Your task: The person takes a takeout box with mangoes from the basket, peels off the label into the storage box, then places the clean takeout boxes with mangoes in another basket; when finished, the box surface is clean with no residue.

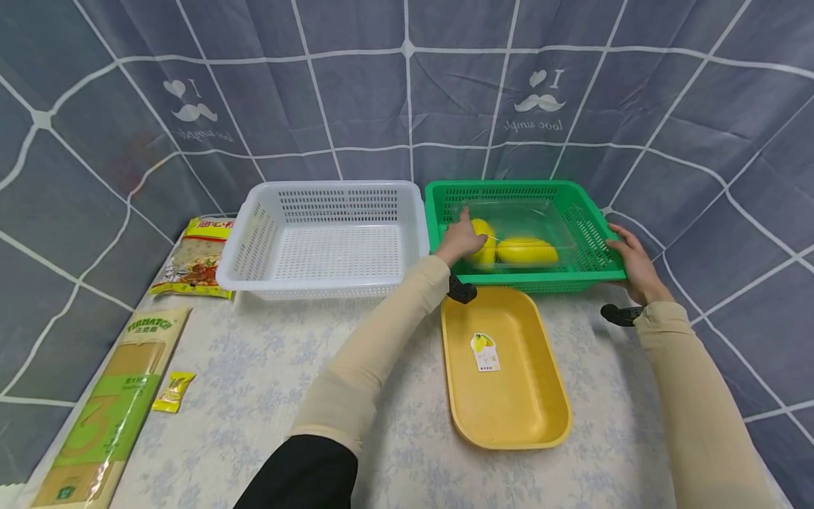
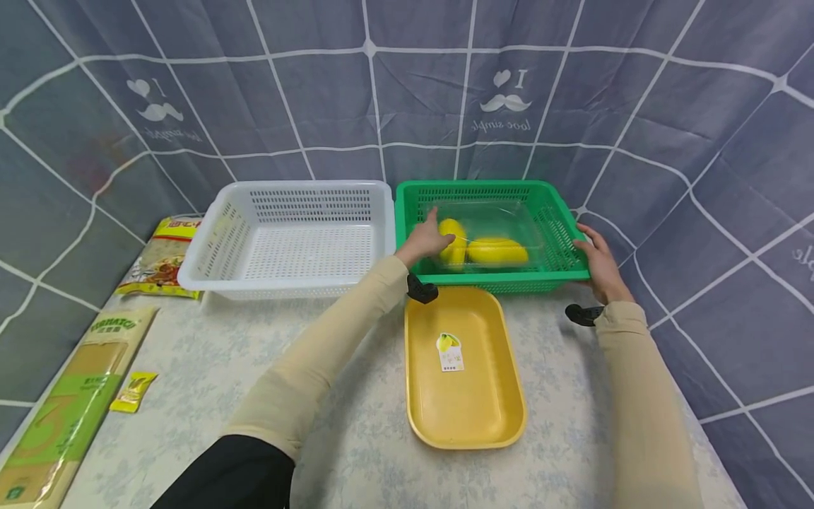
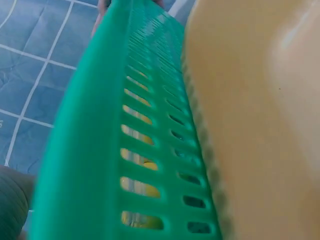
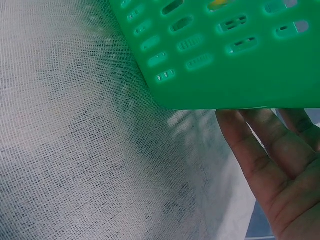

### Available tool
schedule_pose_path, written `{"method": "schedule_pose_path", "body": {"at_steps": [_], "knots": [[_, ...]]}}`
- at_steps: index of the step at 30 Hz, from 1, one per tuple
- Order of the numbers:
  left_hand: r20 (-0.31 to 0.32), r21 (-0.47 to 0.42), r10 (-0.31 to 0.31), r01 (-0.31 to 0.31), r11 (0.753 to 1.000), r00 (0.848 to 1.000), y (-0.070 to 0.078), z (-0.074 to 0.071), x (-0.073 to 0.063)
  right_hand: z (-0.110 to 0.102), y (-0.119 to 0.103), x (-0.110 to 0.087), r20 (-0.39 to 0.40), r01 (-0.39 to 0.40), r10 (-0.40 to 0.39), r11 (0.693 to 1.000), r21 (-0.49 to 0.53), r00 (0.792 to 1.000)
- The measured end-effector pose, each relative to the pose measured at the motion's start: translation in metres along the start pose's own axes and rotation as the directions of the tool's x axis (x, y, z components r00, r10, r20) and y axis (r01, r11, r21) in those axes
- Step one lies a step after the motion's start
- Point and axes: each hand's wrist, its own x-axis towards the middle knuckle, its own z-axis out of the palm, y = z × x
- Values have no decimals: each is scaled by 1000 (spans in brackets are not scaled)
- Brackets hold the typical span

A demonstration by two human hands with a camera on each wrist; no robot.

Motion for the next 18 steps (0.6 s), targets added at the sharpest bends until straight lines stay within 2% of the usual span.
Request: {"method": "schedule_pose_path", "body": {"at_steps": [8,12,15,18], "knots": [[-68,-27,15,-17,999,998,-4,5,-8,2,0,2,8,15,-14,1000,-21,1000],[-118,25,88,-86,996,989,-6,9,-17,4,-2,-1,-1,9,-9,999,-44,1000],[-165,60,195,-188,980,967,-6,10,-29,5,-4,-4,-15,4,-5,997,-72,1000],[-213,82,308,-297,951,927,-5,5,-46,6,-7,-6,-40,13,-19,990,-142,999]]}}
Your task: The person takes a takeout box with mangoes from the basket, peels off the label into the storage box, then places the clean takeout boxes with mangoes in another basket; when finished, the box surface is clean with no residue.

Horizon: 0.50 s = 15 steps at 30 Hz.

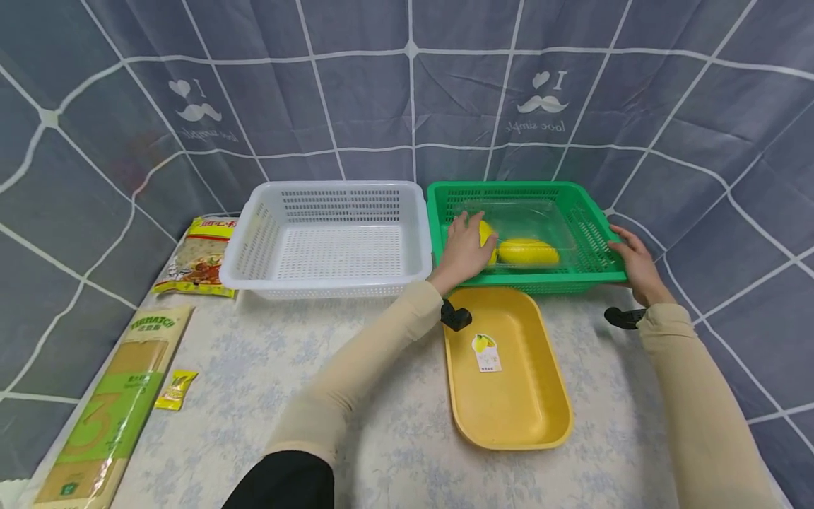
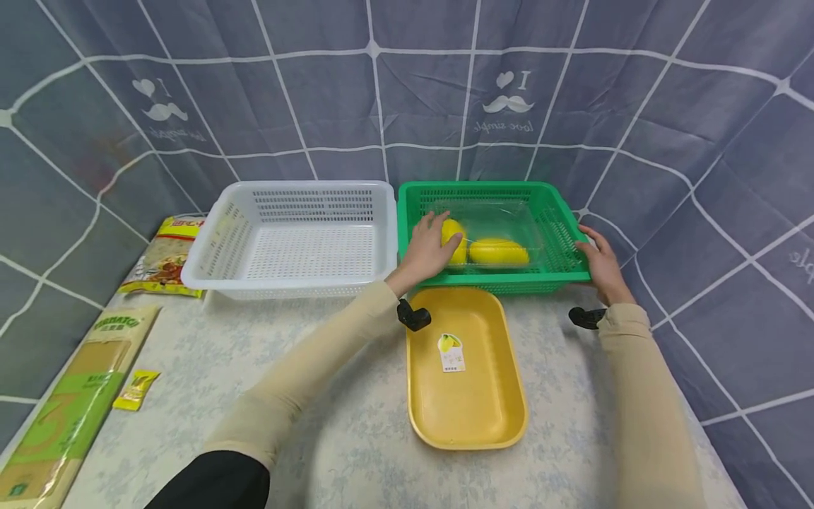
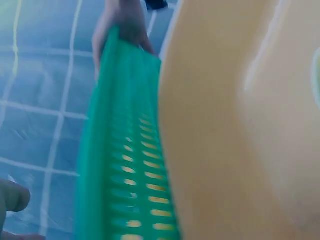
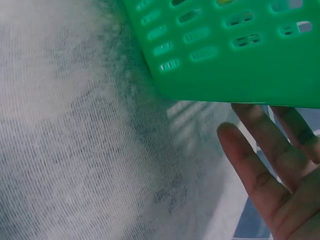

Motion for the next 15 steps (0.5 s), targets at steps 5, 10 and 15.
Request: {"method": "schedule_pose_path", "body": {"at_steps": [5,10,15], "knots": [[-67,8,166,-166,986,984,-3,-24,-31,-2,5,12,-100,65,-98,953,-295,990],[-125,4,275,-277,961,953,-26,-41,-65,-18,31,39,-180,76,-221,808,-584,959],[-157,-6,334,-339,941,930,-51,-53,-100,-12,15,20,-206,90,-384,626,-775,900]]}}
